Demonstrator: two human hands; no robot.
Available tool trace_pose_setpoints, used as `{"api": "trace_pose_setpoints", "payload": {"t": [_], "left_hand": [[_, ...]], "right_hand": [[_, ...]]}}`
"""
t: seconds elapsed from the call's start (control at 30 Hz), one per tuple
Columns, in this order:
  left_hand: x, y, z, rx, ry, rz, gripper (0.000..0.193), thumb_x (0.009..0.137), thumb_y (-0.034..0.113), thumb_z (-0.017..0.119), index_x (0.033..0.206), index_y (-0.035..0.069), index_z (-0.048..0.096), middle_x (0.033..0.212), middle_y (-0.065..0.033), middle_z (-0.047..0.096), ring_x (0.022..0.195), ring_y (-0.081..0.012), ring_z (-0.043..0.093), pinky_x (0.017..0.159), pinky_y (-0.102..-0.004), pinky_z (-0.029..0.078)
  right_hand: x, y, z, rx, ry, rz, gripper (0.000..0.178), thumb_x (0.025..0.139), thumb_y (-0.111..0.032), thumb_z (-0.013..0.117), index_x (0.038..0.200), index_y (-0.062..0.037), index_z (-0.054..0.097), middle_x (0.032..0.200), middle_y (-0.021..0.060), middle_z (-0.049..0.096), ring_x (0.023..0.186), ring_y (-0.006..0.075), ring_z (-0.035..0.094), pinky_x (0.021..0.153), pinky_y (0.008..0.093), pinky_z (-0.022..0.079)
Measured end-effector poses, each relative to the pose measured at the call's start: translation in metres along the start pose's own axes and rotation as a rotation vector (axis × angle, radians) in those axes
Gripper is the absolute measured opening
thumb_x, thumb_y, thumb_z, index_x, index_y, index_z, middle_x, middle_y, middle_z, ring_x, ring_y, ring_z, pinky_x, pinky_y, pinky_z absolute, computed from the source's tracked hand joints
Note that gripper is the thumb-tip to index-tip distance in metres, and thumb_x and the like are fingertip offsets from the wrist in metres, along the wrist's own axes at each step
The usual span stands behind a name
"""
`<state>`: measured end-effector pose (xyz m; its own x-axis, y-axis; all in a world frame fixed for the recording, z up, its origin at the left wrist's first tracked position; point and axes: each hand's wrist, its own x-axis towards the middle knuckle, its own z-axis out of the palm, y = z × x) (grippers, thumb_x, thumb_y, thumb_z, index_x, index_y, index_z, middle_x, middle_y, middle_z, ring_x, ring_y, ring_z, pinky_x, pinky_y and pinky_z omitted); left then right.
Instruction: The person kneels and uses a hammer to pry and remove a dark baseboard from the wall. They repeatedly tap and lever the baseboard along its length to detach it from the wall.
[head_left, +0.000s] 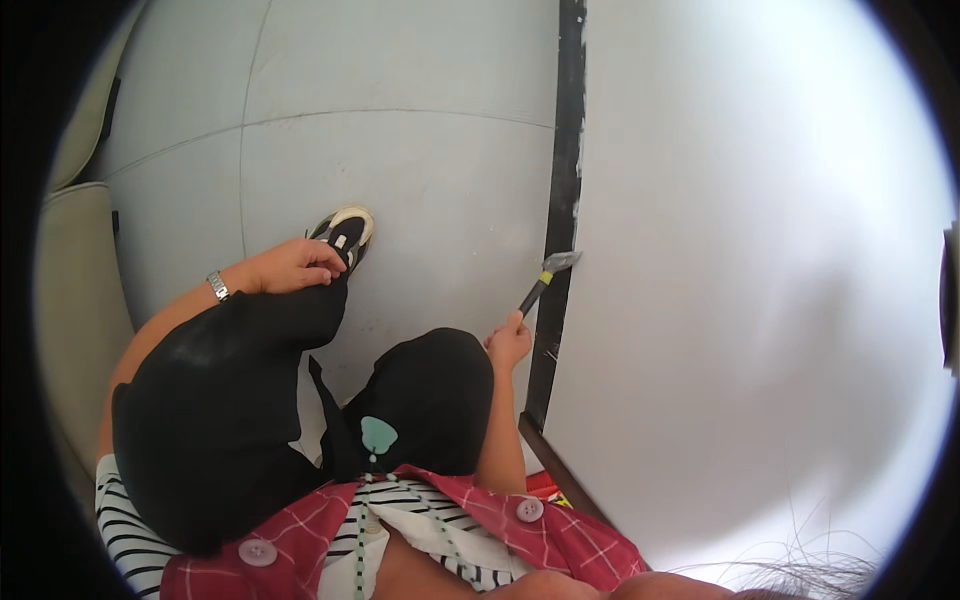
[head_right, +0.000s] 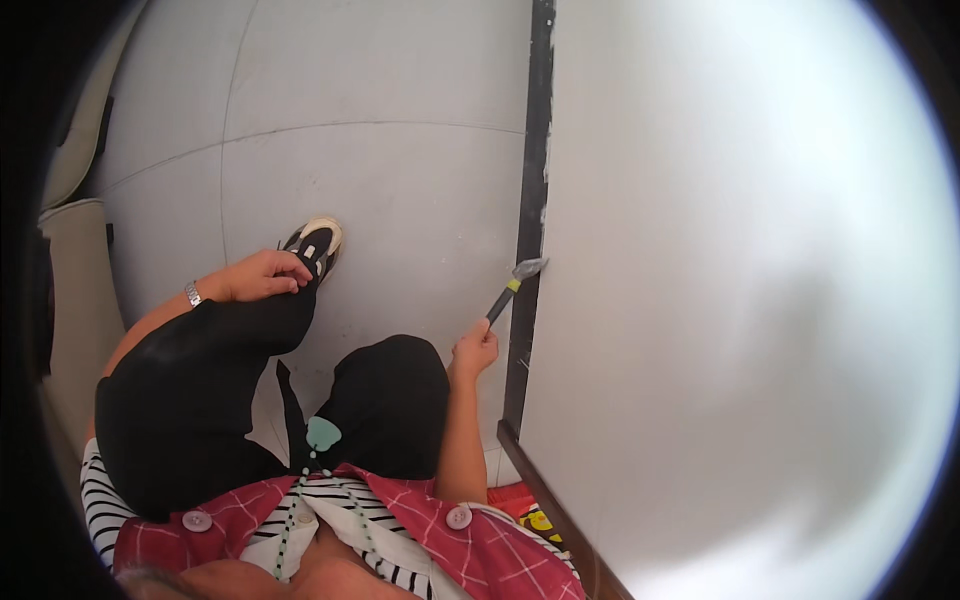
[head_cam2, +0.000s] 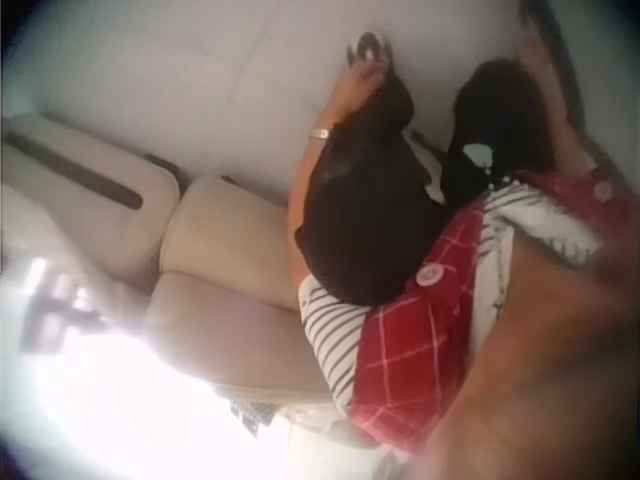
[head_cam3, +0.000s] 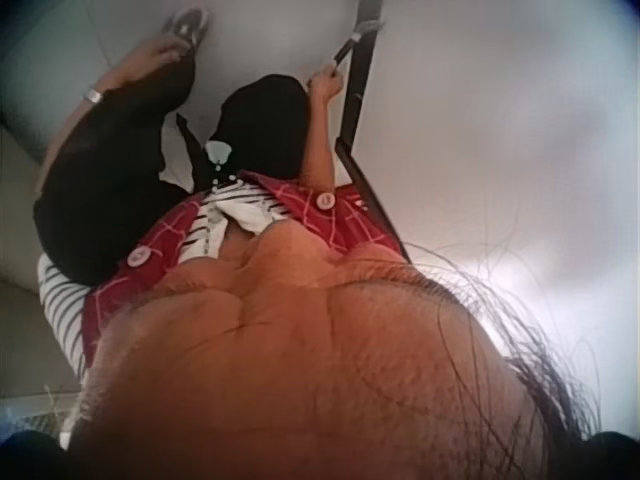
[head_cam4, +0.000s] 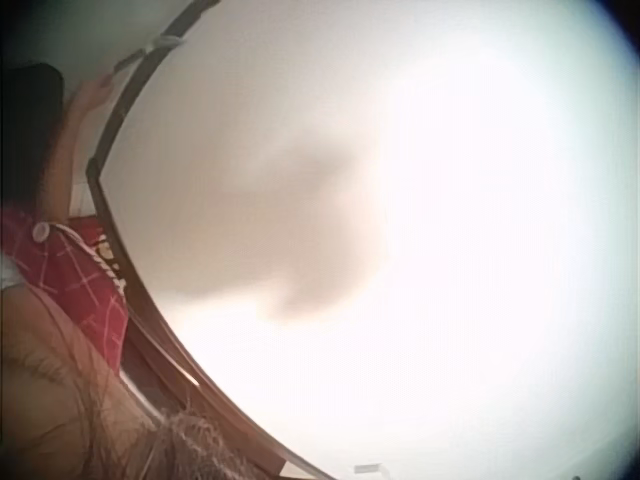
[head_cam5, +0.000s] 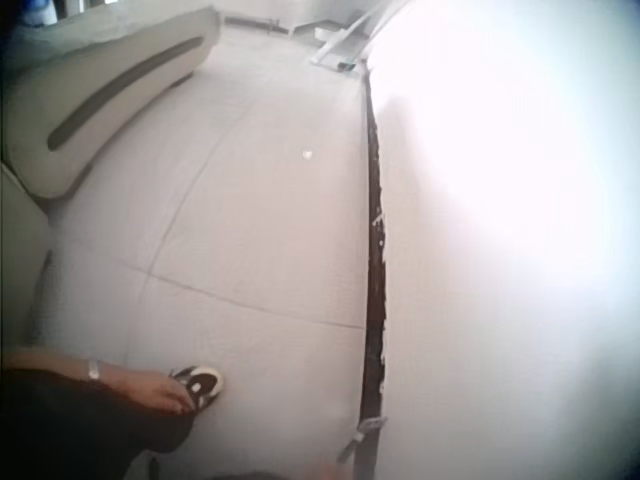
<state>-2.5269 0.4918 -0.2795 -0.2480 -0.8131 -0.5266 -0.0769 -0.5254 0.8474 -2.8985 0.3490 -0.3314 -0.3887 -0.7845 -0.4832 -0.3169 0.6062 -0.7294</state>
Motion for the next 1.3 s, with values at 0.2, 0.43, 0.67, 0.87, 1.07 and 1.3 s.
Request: {"api": "trace_pose_setpoints", "payload": {"t": [0.2, 0.43, 0.67, 0.87, 1.07, 1.3], "left_hand": [[0.017, 0.002, -0.002, -0.031, -0.013, 0.063, 0.022, 0.085, 0.007, 0.054, 0.104, -0.002, 0.06, 0.097, -0.0085, 0.062, 0.09, -0.0154, 0.058, 0.083, -0.0292, 0.047], [0.0, -0.008, 0.001, -0.009, 0.046, 0.032, 0.021, 0.085, 0.006, 0.054, 0.104, -0.001, 0.06, 0.094, -0.0078, 0.062, 0.088, -0.015, 0.059, 0.081, -0.0288, 0.047], [0.022, 0.002, 0.003, 0.061, -0.023, 0.118, 0.02, 0.085, 0.007, 0.055, 0.102, -0.001, 0.061, 0.095, -0.008, 0.061, 0.085, -0.0157, 0.059, 0.079, -0.0293, 0.048], [0.002, -0.001, -0.002, -0.006, 0.025, 0.074, 0.021, 0.085, 0.005, 0.053, 0.103, -0.003, 0.06, 0.094, -0.0083, 0.059, 0.084, -0.0152, 0.059, 0.08, -0.029, 0.047], [0.016, 0.002, 0.001, 0.046, -0.005, 0.148, 0.02, 0.084, 0.004, 0.053, 0.102, -0.003, 0.06, 0.092, -0.0075, 0.059, 0.083, -0.0149, 0.058, 0.078, -0.0275, 0.047], [0.008, -0.001, 0.0, 0.0, 0.031, 0.103, 0.02, 0.084, 0.004, 0.052, 0.101, -0.004, 0.06, 0.092, -0.0074, 0.059, 0.079, -0.0139, 0.058, 0.076, -0.0279, 0.047]], "right_hand": [[0.034, -0.079, 0.052, 0.134, -0.071, -0.164, 0.04, 0.09, -0.034, 0.055, 0.068, -0.0014, 0.048, 0.054, 0.0024, 0.046, 0.04, 0.0117, 0.041, 0.036, 0.0282, 0.032], [0.003, -0.011, 0.004, -0.057, 0.002, 0.032, 0.039, 0.092, -0.034, 0.054, 0.07, -0.0035, 0.044, 0.05, 0.0017, 0.04, 0.037, 0.0124, 0.038, 0.034, 0.0282, 0.031], [0.041, -0.081, 0.034, 0.169, -0.062, -0.153, 0.04, 0.091, -0.036, 0.056, 0.072, -0.0027, 0.045, 0.052, 0.0024, 0.042, 0.038, 0.0112, 0.039, 0.034, 0.0281, 0.031], [-0.002, -0.028, -0.007, 0.006, -0.052, 0.015, 0.04, 0.092, -0.036, 0.055, 0.073, -0.0025, 0.044, 0.054, 0.0028, 0.043, 0.038, 0.0124, 0.038, 0.035, 0.0289, 0.031], [0.017, -0.095, 0.035, 0.175, -0.028, -0.124, 0.039, 0.091, -0.033, 0.057, 0.079, 0.0035, 0.053, 0.054, 0.0027, 0.045, 0.037, 0.0114, 0.038, 0.032, 0.0278, 0.03], [-0.006, -0.037, -0.012, 0.024, -0.034, -0.003, 0.038, 0.092, -0.036, 0.056, 0.077, -0.0013, 0.047, 0.055, 0.0026, 0.044, 0.041, 0.0114, 0.039, 0.037, 0.0269, 0.032]]}}
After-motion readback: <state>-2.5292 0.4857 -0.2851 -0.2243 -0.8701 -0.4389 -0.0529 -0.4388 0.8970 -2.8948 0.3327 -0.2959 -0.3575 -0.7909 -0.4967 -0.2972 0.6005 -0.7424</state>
